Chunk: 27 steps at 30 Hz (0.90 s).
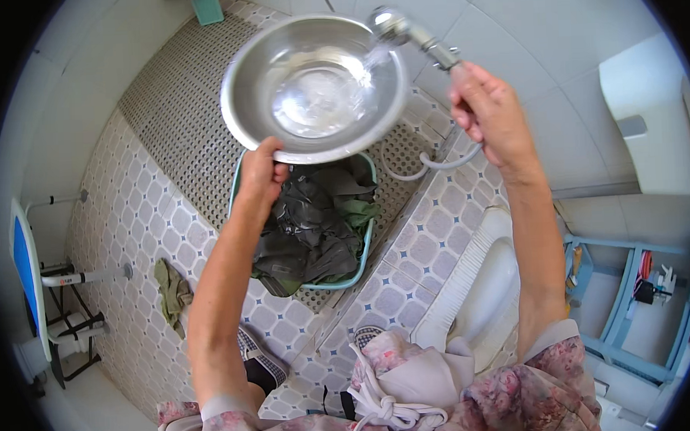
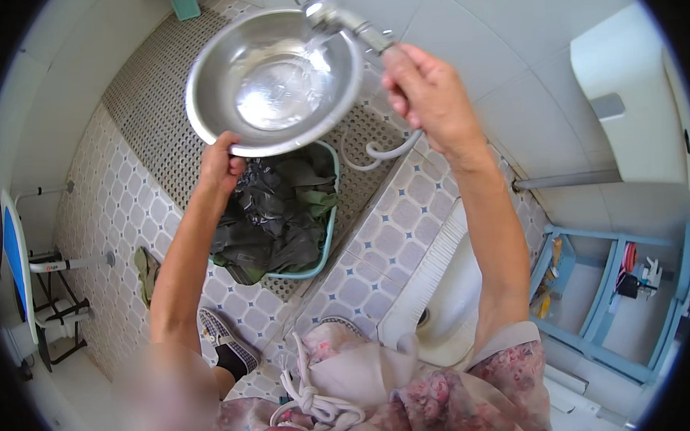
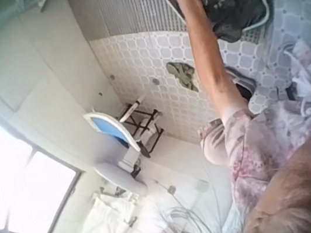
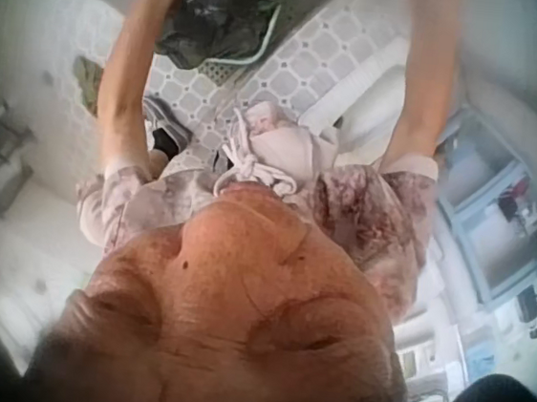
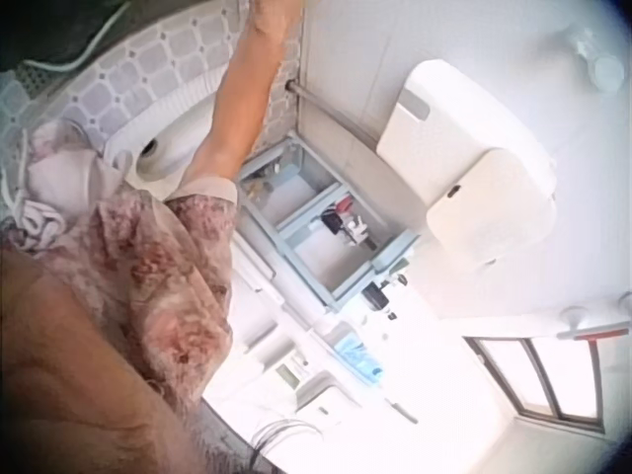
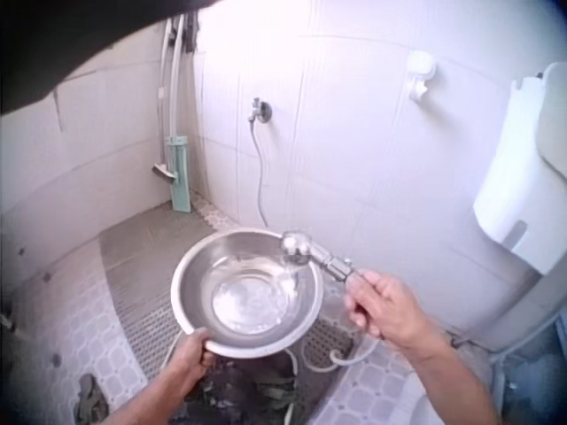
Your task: The person places a jacket into a basin, sprays water into the basin and a metal bowl using a handheld sprayer, and retrieves a detergent bottle from under a counter before returning to the bathroom.
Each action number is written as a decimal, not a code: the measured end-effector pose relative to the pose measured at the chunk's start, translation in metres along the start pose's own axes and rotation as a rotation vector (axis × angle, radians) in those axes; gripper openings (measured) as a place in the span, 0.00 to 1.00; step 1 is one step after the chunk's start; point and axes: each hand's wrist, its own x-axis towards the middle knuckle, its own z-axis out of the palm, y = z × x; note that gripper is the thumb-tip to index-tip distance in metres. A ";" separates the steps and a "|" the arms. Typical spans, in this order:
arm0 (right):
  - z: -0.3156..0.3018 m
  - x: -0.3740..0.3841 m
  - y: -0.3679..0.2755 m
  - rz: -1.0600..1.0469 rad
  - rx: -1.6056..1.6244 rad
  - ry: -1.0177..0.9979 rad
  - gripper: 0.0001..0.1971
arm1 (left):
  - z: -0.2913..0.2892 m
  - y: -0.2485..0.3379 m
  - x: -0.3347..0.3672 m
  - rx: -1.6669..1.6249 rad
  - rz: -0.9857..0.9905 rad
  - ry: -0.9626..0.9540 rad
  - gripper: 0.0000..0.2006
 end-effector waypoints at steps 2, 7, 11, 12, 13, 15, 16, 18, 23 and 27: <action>0.009 -0.011 -0.007 0.009 -0.101 -0.032 0.17 | 0.028 -0.009 -0.011 0.043 -0.036 -0.061 0.06; -0.032 -0.033 0.003 -0.081 -0.217 0.191 0.19 | 0.069 -0.019 -0.038 0.136 -0.080 -0.152 0.07; -0.079 -0.068 0.020 -0.032 -0.003 0.359 0.16 | 0.072 -0.014 -0.057 0.283 -0.023 -0.173 0.07; -0.090 -0.079 0.026 -0.022 0.059 0.392 0.15 | 0.076 -0.010 -0.064 0.346 0.005 -0.170 0.07; -0.099 -0.089 0.033 -0.016 0.065 0.409 0.15 | 0.076 -0.006 -0.069 0.399 0.030 -0.160 0.09; -0.114 -0.110 0.047 -0.001 0.146 0.422 0.12 | 0.082 -0.002 -0.082 0.452 0.097 -0.178 0.09; -0.120 -0.121 0.052 0.005 0.150 0.443 0.12 | 0.086 -0.001 -0.088 0.488 0.173 -0.186 0.10; -0.132 -0.147 0.062 0.008 0.256 0.458 0.10 | 0.101 -0.003 -0.103 0.494 0.191 -0.198 0.10; -0.166 -0.228 0.095 -0.053 0.348 0.511 0.13 | 0.135 -0.037 -0.121 0.755 0.660 -0.305 0.13; -0.174 -0.286 0.093 -0.147 0.455 0.561 0.19 | 0.180 -0.068 -0.163 0.916 0.930 -0.478 0.34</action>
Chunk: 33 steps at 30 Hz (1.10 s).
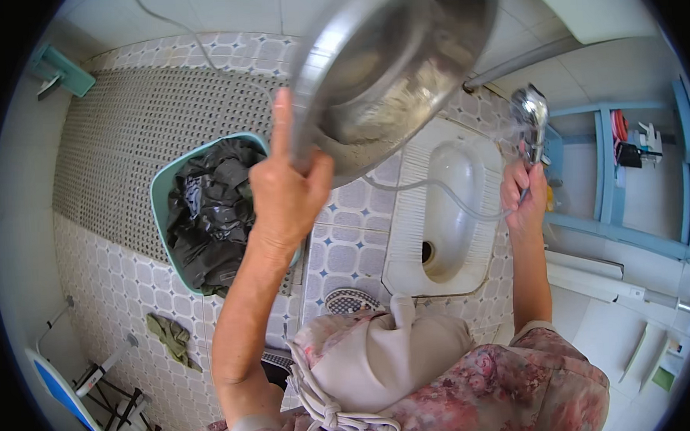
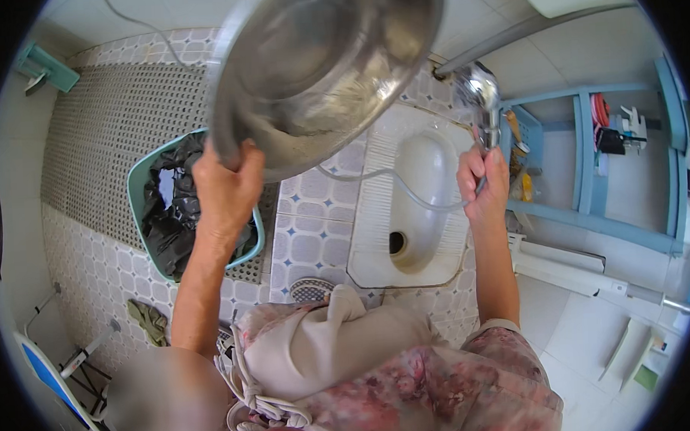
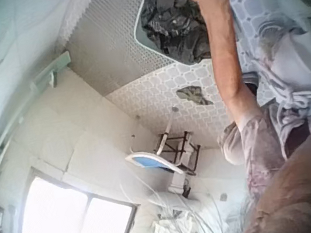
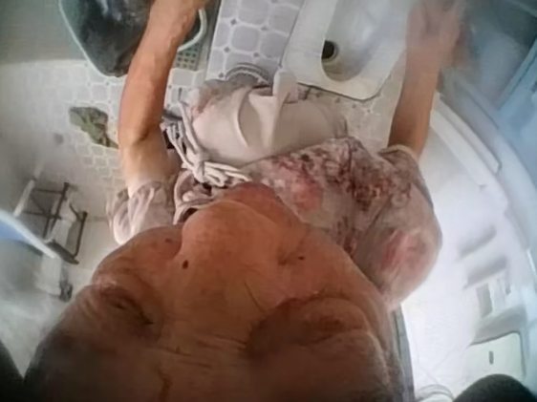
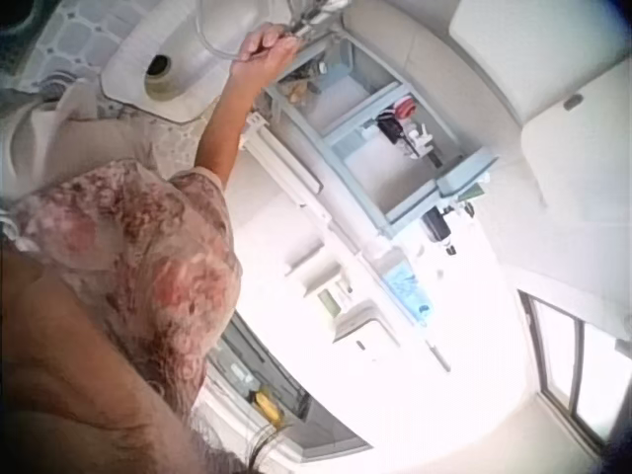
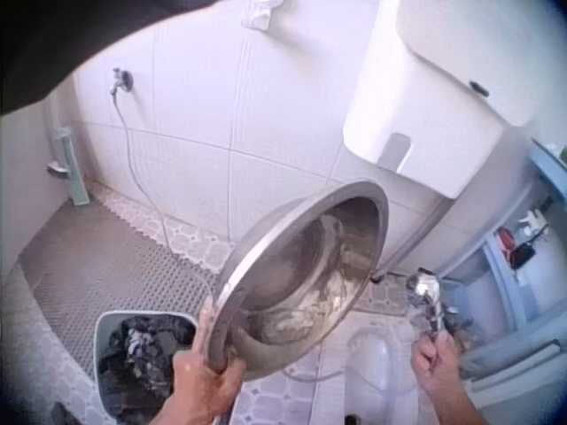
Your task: The person places a jacket into a basin, sprays water into the basin and a metal bowl using a handheld sprayer, and retrieves a detergent bottle from under a counter before returning to the bathroom.
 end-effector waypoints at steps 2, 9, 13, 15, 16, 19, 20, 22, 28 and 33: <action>-0.020 -0.018 -0.005 0.007 0.088 0.072 0.21 | 0.019 0.011 -0.003 0.083 0.119 -0.085 0.38; -0.077 -0.035 -0.002 0.121 0.154 0.249 0.21 | 0.043 0.004 0.014 0.304 0.525 0.025 0.42; -0.069 -0.029 0.001 0.011 0.166 0.462 0.19 | 0.020 -0.003 0.016 0.160 0.239 0.195 0.28; -0.063 -0.022 0.008 0.041 0.162 0.491 0.19 | 0.003 -0.012 0.013 0.136 -0.012 0.233 0.15; -0.059 -0.020 0.014 0.056 0.113 0.450 0.19 | -0.003 -0.029 0.010 0.188 0.006 0.312 0.14; -0.039 -0.009 0.032 0.075 0.043 0.352 0.18 | -0.026 -0.052 0.004 -0.077 -0.250 0.379 0.08; -0.028 -0.003 0.036 0.068 0.010 0.317 0.17 | -0.027 -0.060 0.004 -0.206 -0.227 0.437 0.10; -0.002 0.012 0.048 0.076 0.019 0.229 0.15 | -0.034 -0.093 -0.002 -0.258 -0.311 0.490 0.07; 0.083 0.075 0.078 -0.007 -0.144 -0.009 0.14 | -0.034 -0.114 -0.003 -0.502 -0.664 0.448 0.07; 0.157 0.132 0.104 0.020 -0.447 -0.235 0.18 | -0.012 -0.123 -0.002 -0.595 -0.822 0.405 0.07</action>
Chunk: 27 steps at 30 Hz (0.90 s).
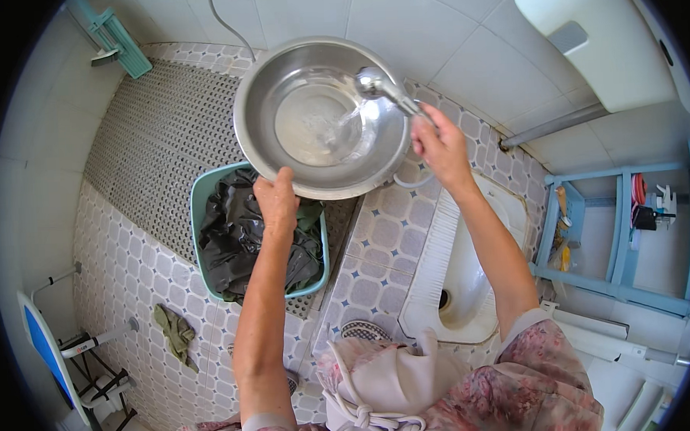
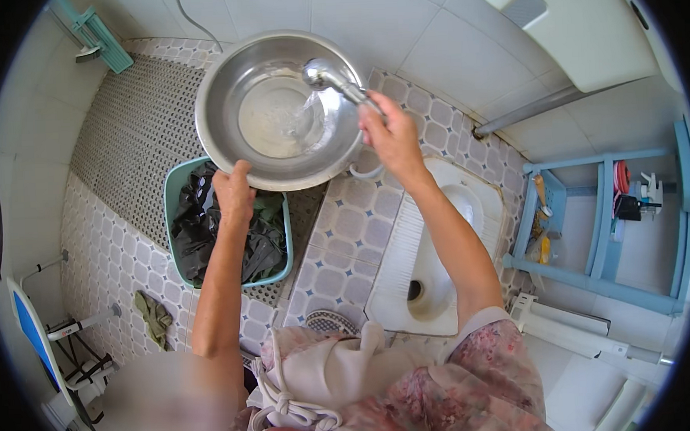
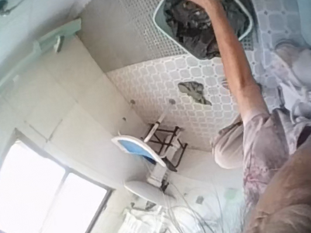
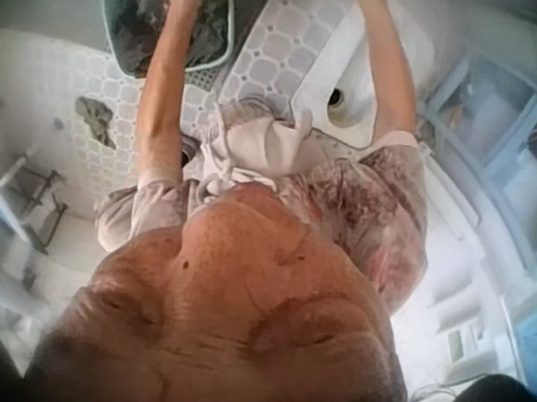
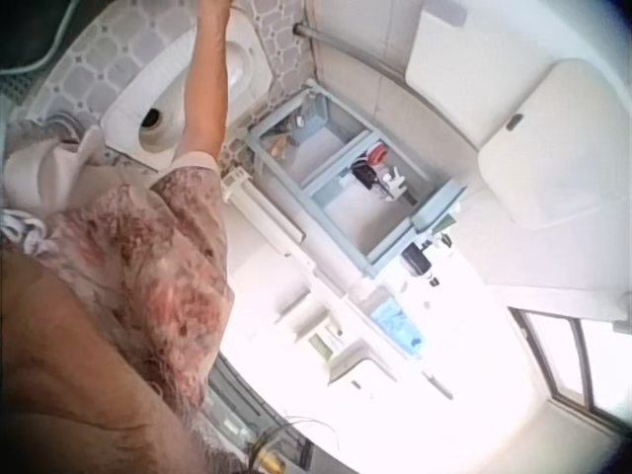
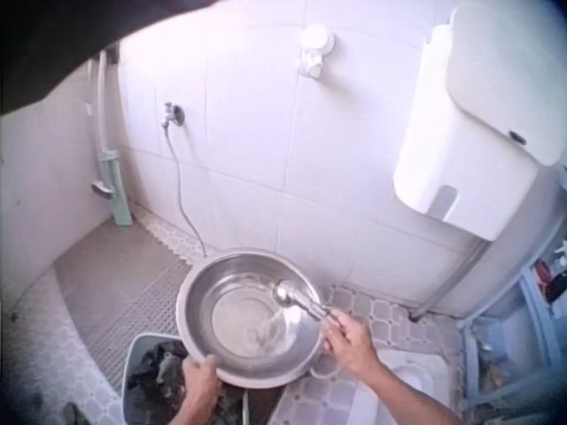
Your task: The person places a jacket into a basin, sprays water into the basin and a metal bowl using a handheld sprayer, and retrieves a detergent bottle from under a counter before returning to the bathroom.
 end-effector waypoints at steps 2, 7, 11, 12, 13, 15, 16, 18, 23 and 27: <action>0.015 0.025 0.007 -0.127 -0.395 -0.033 0.18 | 0.002 -0.006 0.008 -0.028 -0.033 0.005 0.06; 0.024 0.085 0.038 -0.104 -0.553 -0.174 0.18 | 0.012 -0.001 0.023 -0.151 -0.125 0.004 0.06; 0.024 0.116 0.064 0.110 -0.421 -0.112 0.19 | 0.025 0.001 0.044 -0.115 -0.111 0.011 0.07; 0.025 0.119 0.066 0.108 -0.422 -0.123 0.19 | 0.023 0.005 0.047 -0.091 -0.097 0.034 0.08; 0.026 0.122 0.068 0.155 -0.340 -0.098 0.19 | 0.021 0.007 0.051 -0.065 -0.083 0.056 0.09; 0.027 0.127 0.071 0.208 -0.254 -0.084 0.19 | 0.012 0.011 0.066 -0.050 -0.057 0.070 0.09; 0.028 0.129 0.067 0.214 -0.182 -0.122 0.18 | 0.005 0.015 0.072 -0.033 -0.033 0.075 0.10; 0.037 0.133 0.062 0.227 -0.103 -0.164 0.18 | -0.010 0.023 0.087 0.000 -0.039 0.106 0.10; 0.096 0.155 0.051 0.226 -0.089 -0.387 0.16 | -0.054 0.033 0.129 0.106 -0.010 0.156 0.10; 0.158 0.175 0.068 0.285 -0.232 -0.554 0.15 | -0.085 0.037 0.158 0.114 -0.057 0.120 0.09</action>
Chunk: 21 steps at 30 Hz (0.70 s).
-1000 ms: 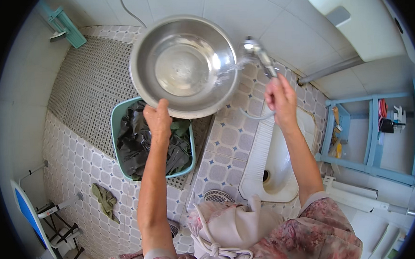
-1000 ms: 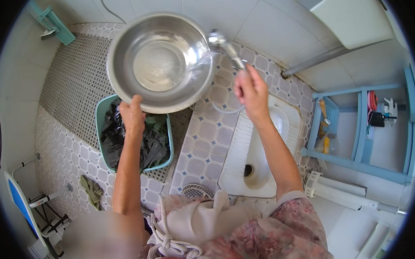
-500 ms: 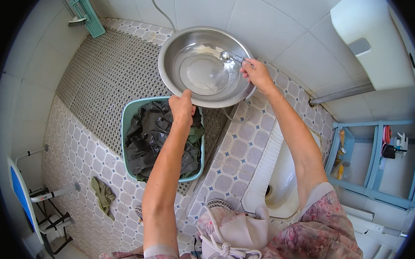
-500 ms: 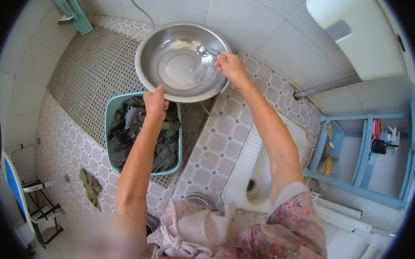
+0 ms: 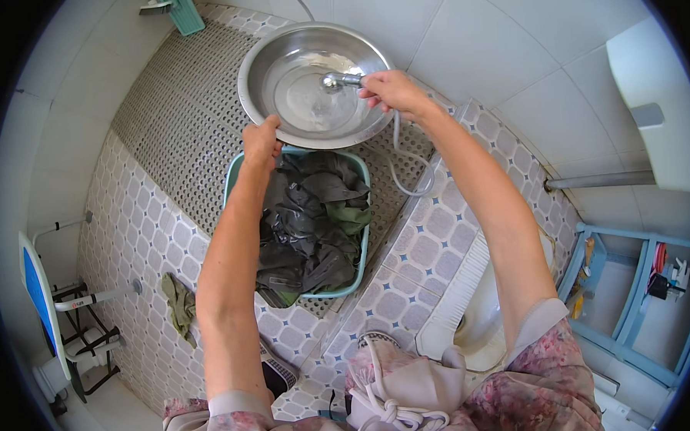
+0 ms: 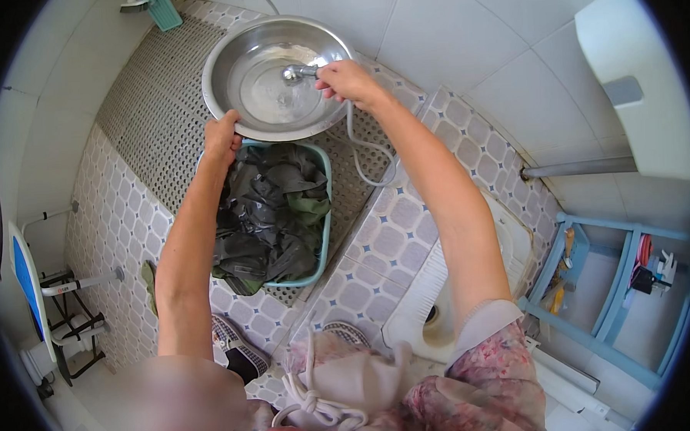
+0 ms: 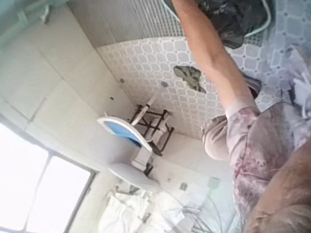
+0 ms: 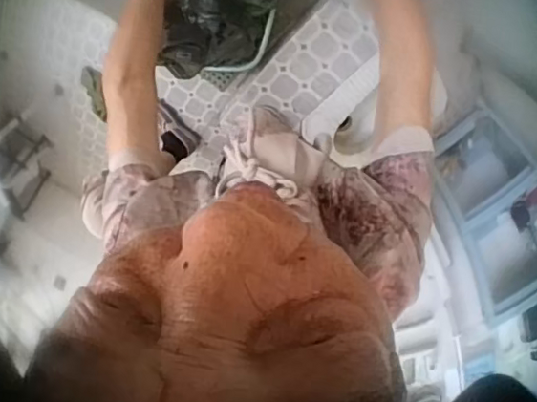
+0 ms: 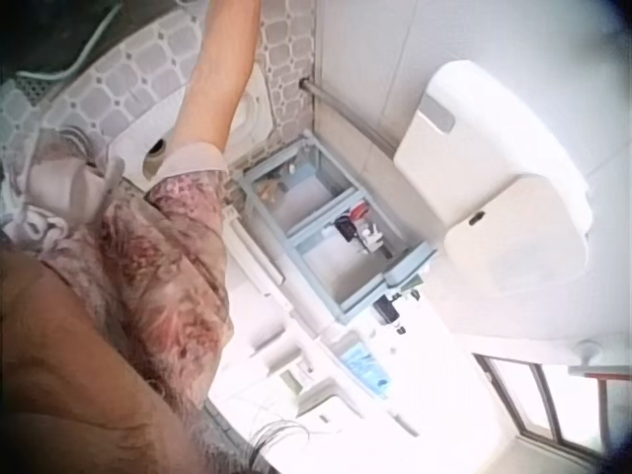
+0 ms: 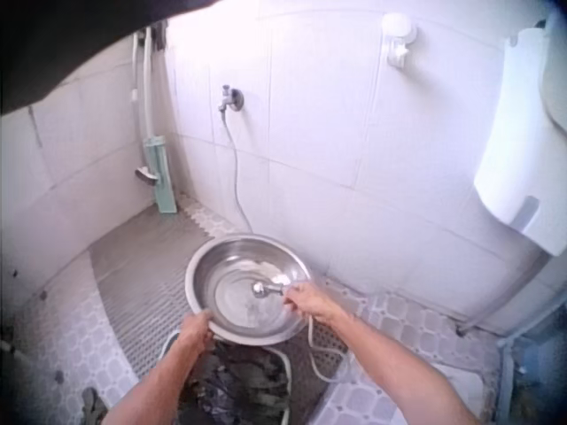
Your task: The person places a jacket into a basin, sprays water into the basin and a metal bowl using a handheld sprayer, and retrieves a detergent bottle from under a counter before returning to the bathroom.
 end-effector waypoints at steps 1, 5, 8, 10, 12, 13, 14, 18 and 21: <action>0.011 0.011 0.003 0.003 -0.002 -0.007 0.15 | -0.005 0.001 0.006 0.018 -0.036 -0.015 0.08; 0.052 0.040 0.015 0.053 -0.116 -0.083 0.14 | -0.036 0.001 0.034 0.038 -0.104 -0.041 0.08; 0.077 0.050 0.022 0.071 -0.190 -0.125 0.14 | -0.050 0.001 0.047 0.103 -0.101 -0.019 0.08; 0.082 0.058 0.030 0.054 -0.322 -0.136 0.15 | -0.057 0.000 0.058 0.163 -0.114 0.005 0.10; 0.093 0.067 0.042 0.014 -0.452 -0.178 0.15 | -0.068 -0.007 0.070 0.190 -0.103 0.041 0.11; 0.100 0.073 0.047 -0.033 -0.578 -0.205 0.15 | -0.077 -0.013 0.078 0.222 -0.086 0.066 0.14; 0.112 0.080 0.048 -0.099 -0.654 -0.202 0.16 | -0.091 -0.029 0.092 0.036 -0.031 0.078 0.16; 0.090 0.078 0.066 -0.277 -0.776 -0.090 0.20 | -0.070 -0.026 0.090 0.615 0.010 0.218 0.26; 0.121 0.066 0.046 -0.331 -1.103 0.018 0.20 | -0.077 -0.034 0.071 0.719 0.146 0.430 0.26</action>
